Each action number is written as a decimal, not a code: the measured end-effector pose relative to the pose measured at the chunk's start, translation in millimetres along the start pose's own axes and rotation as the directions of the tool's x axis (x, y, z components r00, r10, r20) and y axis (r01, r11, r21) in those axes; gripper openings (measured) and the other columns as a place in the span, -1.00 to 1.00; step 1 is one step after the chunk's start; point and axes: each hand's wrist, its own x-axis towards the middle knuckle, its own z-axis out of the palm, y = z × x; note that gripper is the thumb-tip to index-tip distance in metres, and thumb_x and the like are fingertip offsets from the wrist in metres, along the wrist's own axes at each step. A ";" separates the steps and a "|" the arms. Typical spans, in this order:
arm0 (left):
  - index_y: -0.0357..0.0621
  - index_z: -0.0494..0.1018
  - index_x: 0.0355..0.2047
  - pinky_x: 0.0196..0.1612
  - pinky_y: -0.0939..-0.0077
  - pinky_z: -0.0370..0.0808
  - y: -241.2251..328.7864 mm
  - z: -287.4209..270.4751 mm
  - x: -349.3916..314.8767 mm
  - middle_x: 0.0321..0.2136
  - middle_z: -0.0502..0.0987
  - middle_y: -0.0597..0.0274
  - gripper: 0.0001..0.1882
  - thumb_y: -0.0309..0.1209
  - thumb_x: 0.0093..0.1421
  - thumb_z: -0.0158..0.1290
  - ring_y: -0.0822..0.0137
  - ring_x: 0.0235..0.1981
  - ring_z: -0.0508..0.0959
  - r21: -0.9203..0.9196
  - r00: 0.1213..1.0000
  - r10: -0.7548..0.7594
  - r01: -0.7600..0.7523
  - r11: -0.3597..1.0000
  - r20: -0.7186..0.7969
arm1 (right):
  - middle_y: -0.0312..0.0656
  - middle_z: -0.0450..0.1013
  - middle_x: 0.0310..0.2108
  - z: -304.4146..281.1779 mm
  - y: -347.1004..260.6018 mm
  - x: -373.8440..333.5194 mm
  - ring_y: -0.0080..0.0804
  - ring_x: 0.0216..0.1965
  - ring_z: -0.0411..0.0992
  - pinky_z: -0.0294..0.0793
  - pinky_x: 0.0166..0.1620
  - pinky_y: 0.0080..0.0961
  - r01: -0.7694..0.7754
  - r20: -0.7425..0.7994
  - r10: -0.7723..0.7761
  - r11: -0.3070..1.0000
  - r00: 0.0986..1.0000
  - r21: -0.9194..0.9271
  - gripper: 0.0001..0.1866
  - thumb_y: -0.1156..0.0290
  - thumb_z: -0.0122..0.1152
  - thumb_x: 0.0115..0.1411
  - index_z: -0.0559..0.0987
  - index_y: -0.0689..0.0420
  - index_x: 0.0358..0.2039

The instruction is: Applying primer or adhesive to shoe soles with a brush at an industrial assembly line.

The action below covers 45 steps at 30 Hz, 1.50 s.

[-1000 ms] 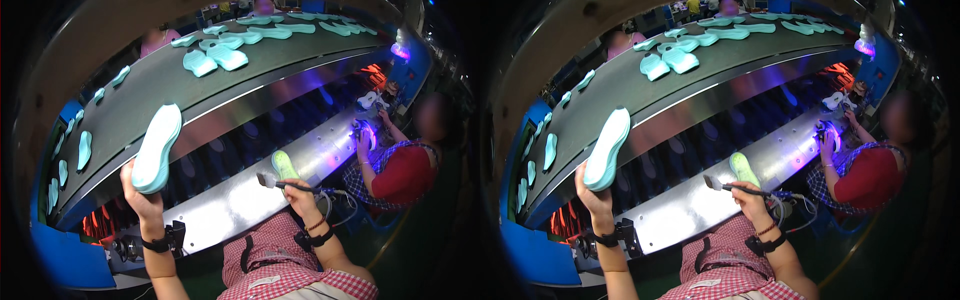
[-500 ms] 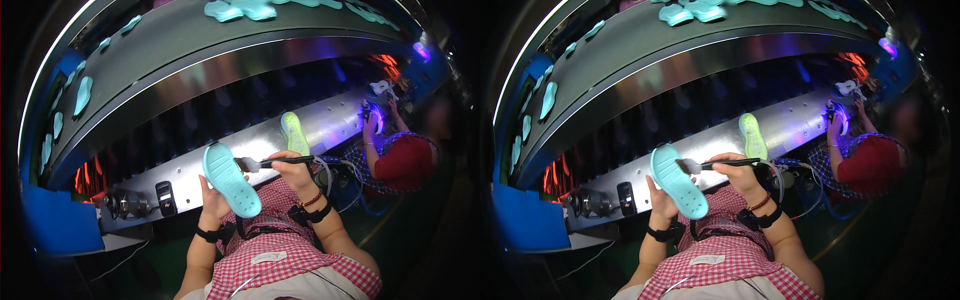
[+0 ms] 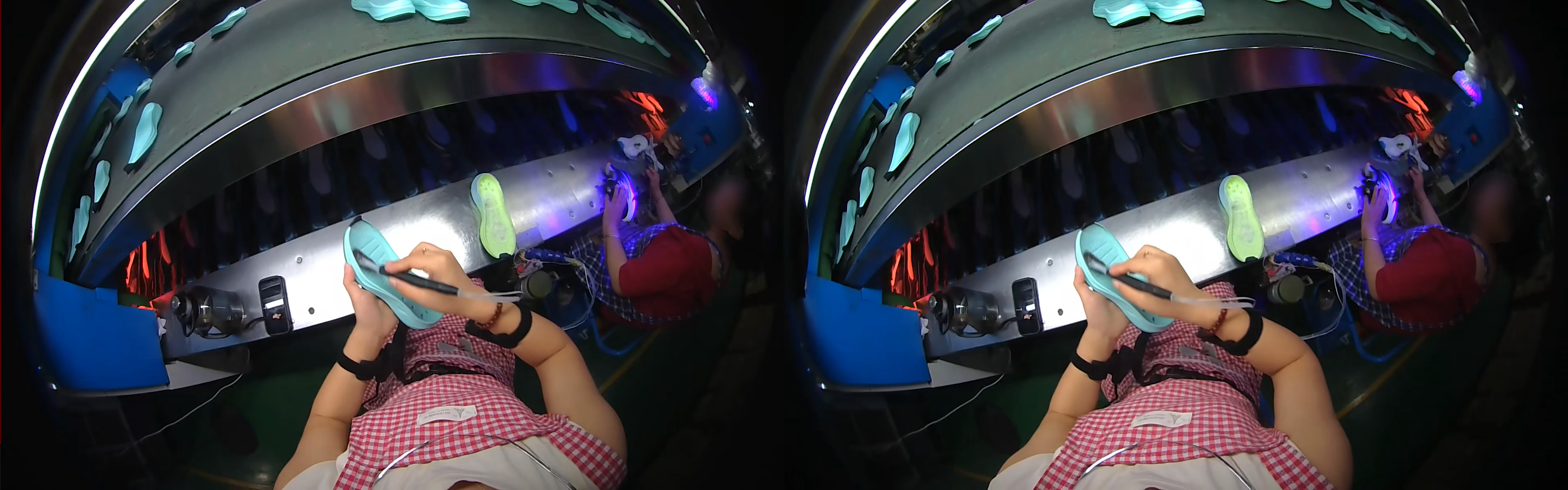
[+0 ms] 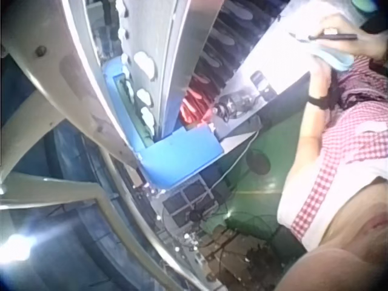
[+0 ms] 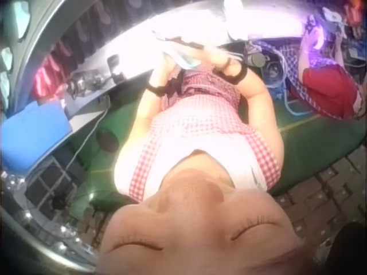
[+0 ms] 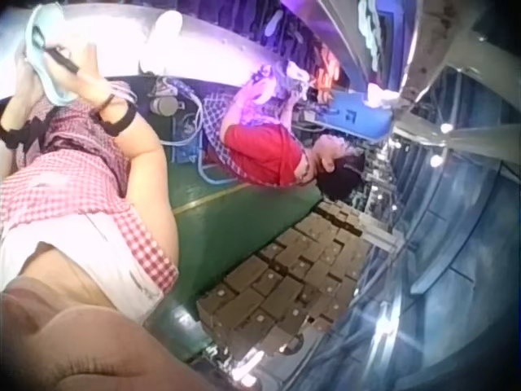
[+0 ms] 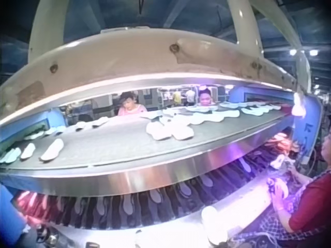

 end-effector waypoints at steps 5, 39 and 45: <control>-0.16 0.28 -0.07 -0.17 0.26 0.44 28.8 10.2 -9.8 -0.29 0.46 0.06 -0.28 0.18 0.15 -0.56 0.16 -0.26 0.48 0.098 0.996 0.054 -0.060 0.993 0.068 | -0.14 0.45 -0.55 -36.4 -11.3 -16.9 -0.37 -0.48 0.41 0.38 -0.38 -0.51 -0.134 0.390 0.112 0.991 0.914 0.028 -0.78 0.44 0.24 -0.12 0.59 0.16 -0.39; -0.12 0.22 0.02 -0.16 0.34 0.44 1.6 35.3 -12.4 -0.13 0.38 0.12 -0.29 0.19 0.17 -0.51 0.20 -0.25 0.47 0.324 0.888 0.459 -0.439 0.838 0.016 | -0.15 0.51 -0.44 -42.5 -25.6 -21.6 -0.58 -0.37 0.43 0.41 -0.27 -0.66 -0.174 0.130 0.117 0.710 0.985 0.682 -0.81 0.53 0.21 -0.06 0.57 0.26 -0.36; -0.11 0.22 0.02 -0.19 0.30 0.45 9.0 54.9 -24.3 -0.32 0.48 0.00 -0.27 0.23 0.14 -0.49 0.12 -0.33 0.50 0.209 0.940 0.324 -0.340 0.917 0.107 | -0.16 0.52 -0.42 -34.8 -23.4 -23.7 -0.52 -0.36 0.45 0.40 -0.27 -0.64 -0.150 0.241 0.010 0.808 0.971 0.570 -0.80 0.55 0.23 -0.08 0.57 0.25 -0.36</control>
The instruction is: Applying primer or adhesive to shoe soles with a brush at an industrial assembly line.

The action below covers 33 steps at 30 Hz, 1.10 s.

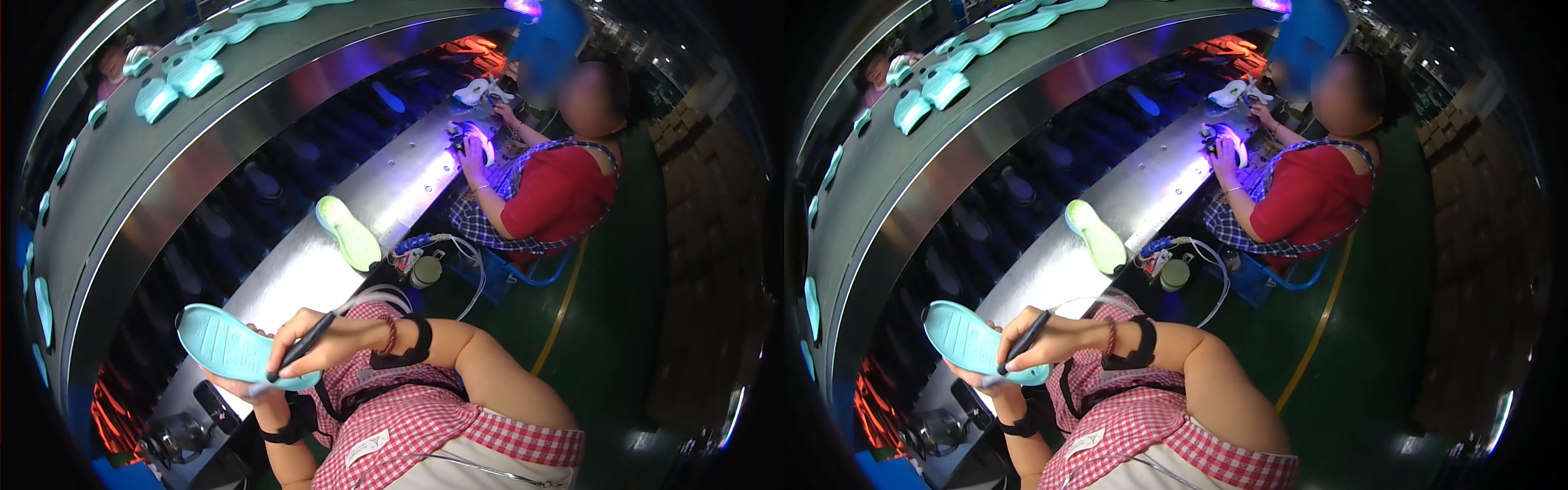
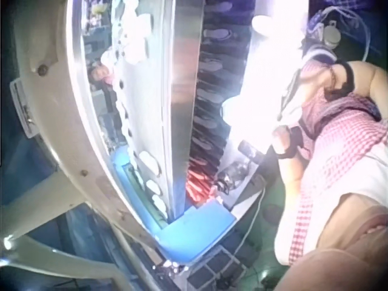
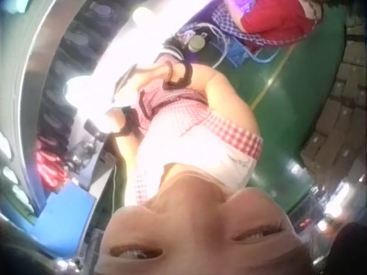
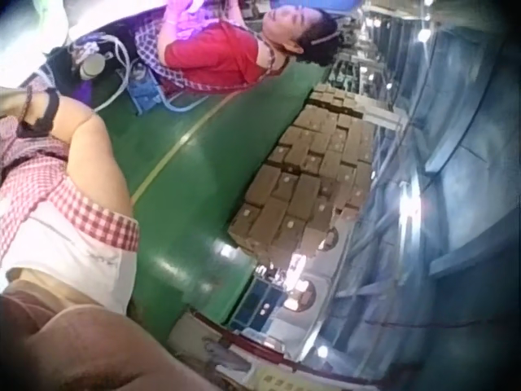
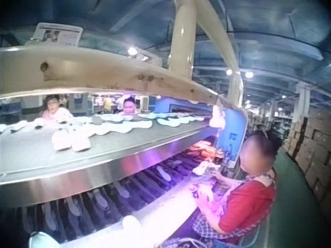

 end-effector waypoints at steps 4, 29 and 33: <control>-0.10 0.20 0.03 -0.12 0.31 0.39 -3.6 -6.7 8.0 -0.14 0.39 0.17 -0.31 0.19 0.17 -0.48 0.23 -0.20 0.43 -0.012 0.995 0.090 -0.090 0.996 -0.032 | -0.16 0.51 -0.39 -14.6 -8.9 4.1 -0.51 -0.31 0.45 0.42 -0.22 -0.58 -0.056 -0.198 0.079 0.992 0.977 0.115 -0.80 0.56 0.18 -0.02 0.56 0.22 -0.31; -0.21 0.32 -0.17 -0.37 0.30 0.46 0.5 21.3 25.1 -0.41 0.46 0.01 -0.16 0.29 0.08 -0.63 0.14 -0.46 0.48 -0.114 0.989 0.095 -0.107 0.988 -0.109 | -0.09 0.50 -0.35 -29.0 -10.1 -19.1 -0.49 -0.33 0.46 0.43 -0.22 -0.63 -0.134 -0.257 0.156 0.986 0.954 0.102 -0.80 0.62 0.14 -0.03 0.55 0.31 -0.32; -0.20 0.32 -0.16 -0.37 0.27 0.45 2.4 24.0 19.1 -0.42 0.45 0.01 -0.16 0.30 0.07 -0.61 0.13 -0.48 0.47 -0.152 0.995 0.096 -0.097 0.984 -0.014 | -0.10 0.50 -0.38 -20.9 -13.2 -31.6 -0.46 -0.34 0.46 0.43 -0.22 -0.60 0.075 -0.081 -0.086 0.988 0.993 -0.135 -0.76 0.65 0.23 -0.09 0.55 0.29 -0.33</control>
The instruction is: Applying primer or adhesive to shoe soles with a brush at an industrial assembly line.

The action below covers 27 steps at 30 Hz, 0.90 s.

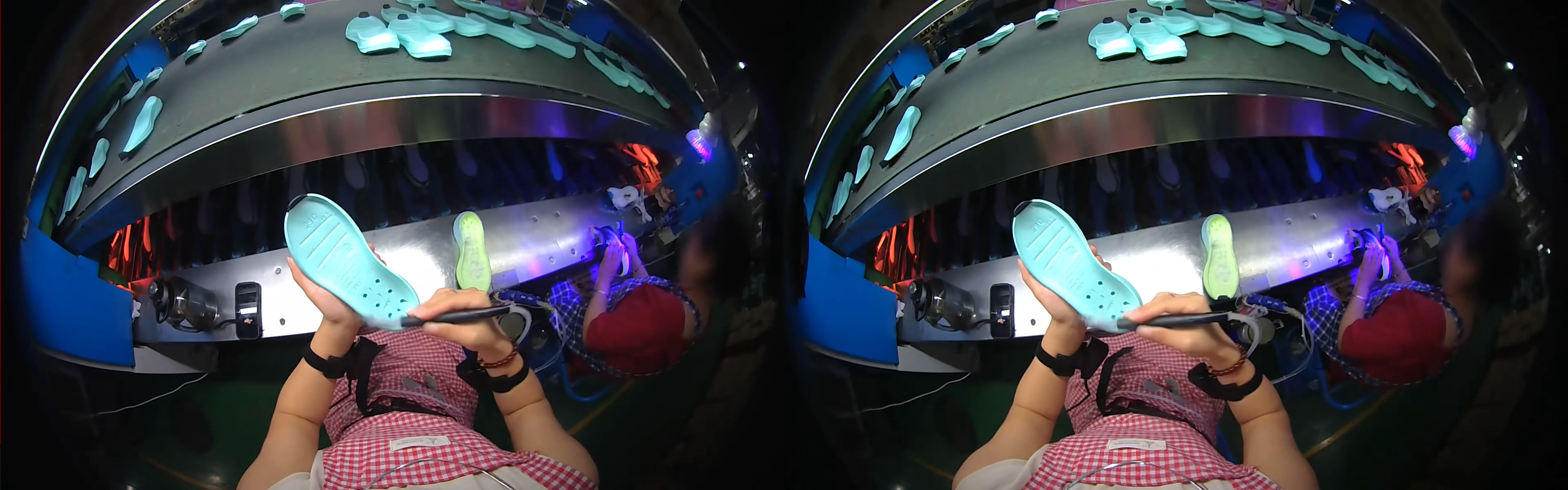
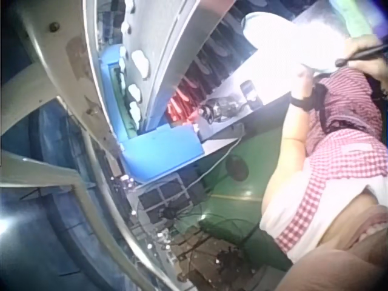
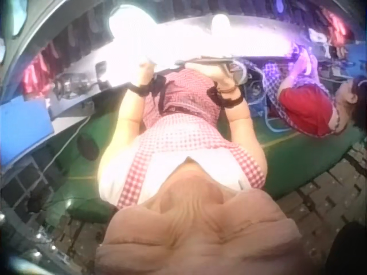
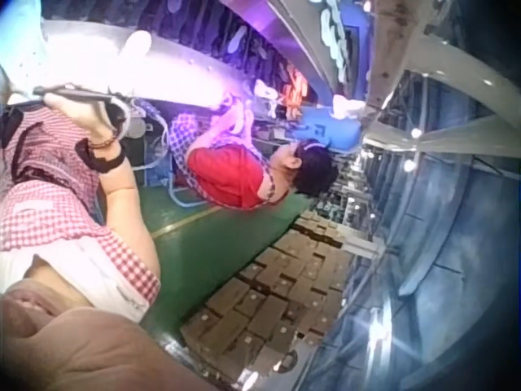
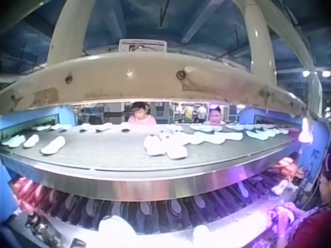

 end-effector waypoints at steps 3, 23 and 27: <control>-0.18 0.33 -0.14 -0.38 0.24 0.44 5.0 6.4 1.6 -0.41 0.46 0.01 -0.14 0.33 0.05 -0.58 0.12 -0.47 0.47 -0.005 1.000 0.030 -0.030 1.000 0.000 | -0.06 0.50 -0.39 -6.1 -23.6 2.7 -0.44 -0.32 0.47 0.44 -0.21 -0.57 -0.021 -0.047 0.028 0.990 0.999 0.136 -0.79 0.67 0.16 -0.06 0.55 0.29 -0.33; -0.15 0.25 -0.02 -0.37 0.24 0.46 27.1 0.5 0.2 -0.36 0.44 -0.06 -0.02 0.43 -0.04 -0.65 0.10 -0.42 0.49 0.030 0.979 0.105 -0.112 0.993 0.177 | -0.14 0.49 -0.37 4.6 -1.5 11.2 -0.46 -0.28 0.44 0.43 -0.20 -0.62 0.023 0.074 -0.021 0.999 0.997 -0.031 -0.77 0.65 0.22 -0.08 0.55 0.25 -0.33; -0.17 0.22 0.02 -0.29 0.22 0.46 34.8 -1.9 -10.7 -0.27 0.43 -0.09 -0.06 0.40 0.00 -0.58 0.08 -0.33 0.49 -0.001 0.963 0.085 -0.087 0.996 0.256 | -0.07 0.48 -0.34 12.6 5.1 7.6 -0.41 -0.22 0.44 0.43 -0.15 -0.59 -0.148 -0.038 0.164 0.954 0.986 0.262 -0.80 0.65 0.18 -0.05 0.53 0.29 -0.33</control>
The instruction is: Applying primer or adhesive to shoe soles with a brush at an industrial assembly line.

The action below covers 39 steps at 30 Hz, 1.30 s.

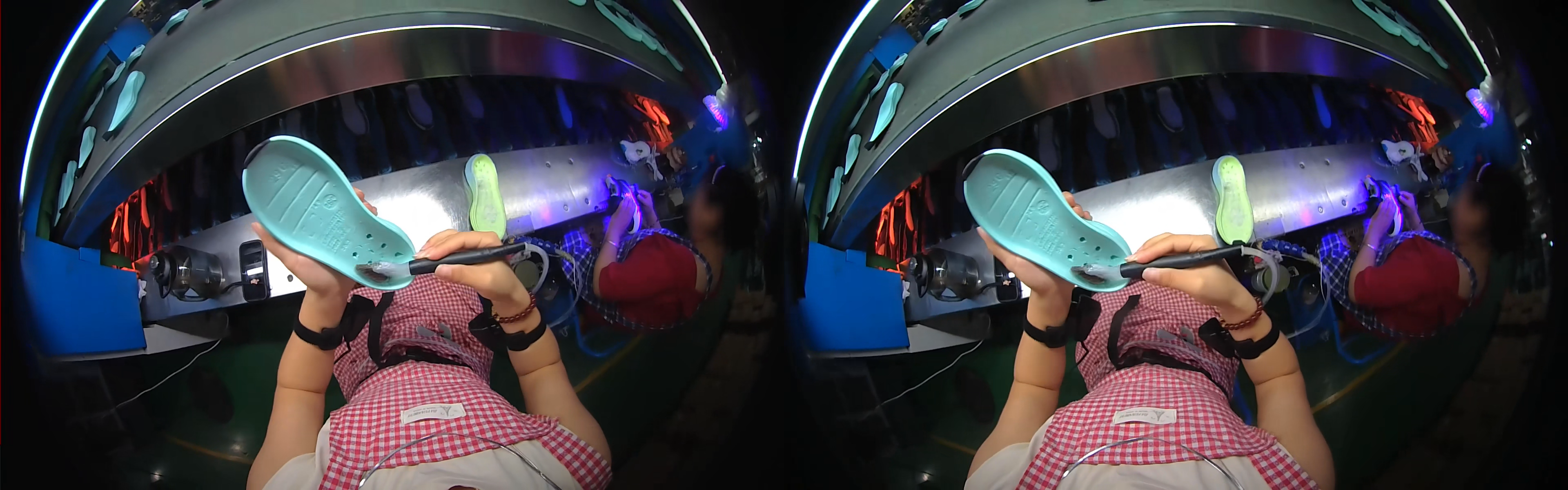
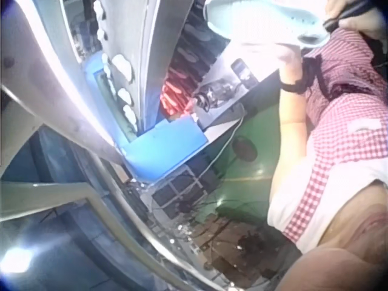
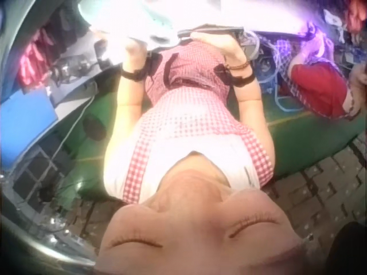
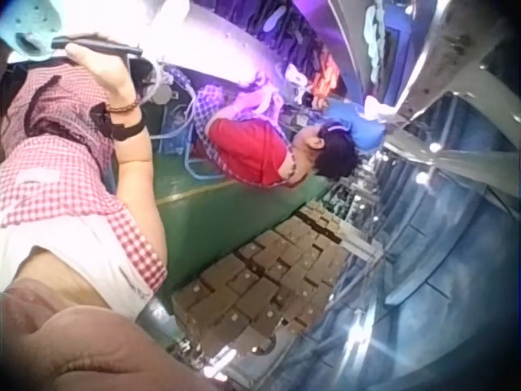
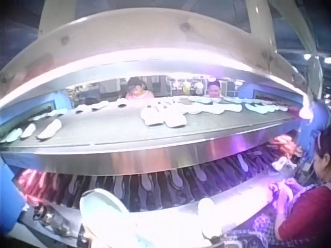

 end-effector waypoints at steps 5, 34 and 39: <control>-0.19 0.15 0.09 -0.13 0.11 0.43 -16.3 31.1 -25.3 -0.08 0.35 -0.14 -0.24 0.20 0.16 -0.46 0.00 -0.20 0.45 -0.220 0.962 -0.194 0.151 0.964 -0.192 | -0.06 0.47 -0.29 21.3 13.3 3.8 -0.43 -0.23 0.45 0.43 -0.15 -0.61 -0.031 -0.153 0.131 0.849 0.980 0.527 -0.82 0.60 0.11 0.05 0.49 0.32 -0.28; -0.37 0.26 -0.04 -0.42 0.42 0.54 51.1 0.7 -10.4 -0.28 0.46 -0.06 -0.41 -0.08 0.12 -0.12 0.25 -0.35 0.53 0.526 0.551 -0.829 0.736 0.427 -0.098 | 0.01 0.49 -0.29 -13.4 -52.8 14.9 -0.21 -0.19 0.47 0.45 -0.12 -0.45 0.234 0.585 0.024 0.903 0.811 -0.361 -0.79 0.65 0.18 -0.06 0.55 0.27 -0.33; -0.35 0.28 -0.04 -0.42 0.46 0.53 59.7 -4.2 -19.7 -0.27 0.46 -0.02 -0.38 -0.04 0.09 -0.12 0.28 -0.35 0.52 0.424 0.575 -0.810 0.765 0.485 -0.112 | -0.05 0.49 -0.26 -7.8 -62.7 -5.1 -0.25 -0.20 0.48 0.45 -0.12 -0.44 0.166 0.269 -0.048 0.884 0.962 -0.437 -0.78 0.67 0.20 -0.07 0.57 0.22 -0.33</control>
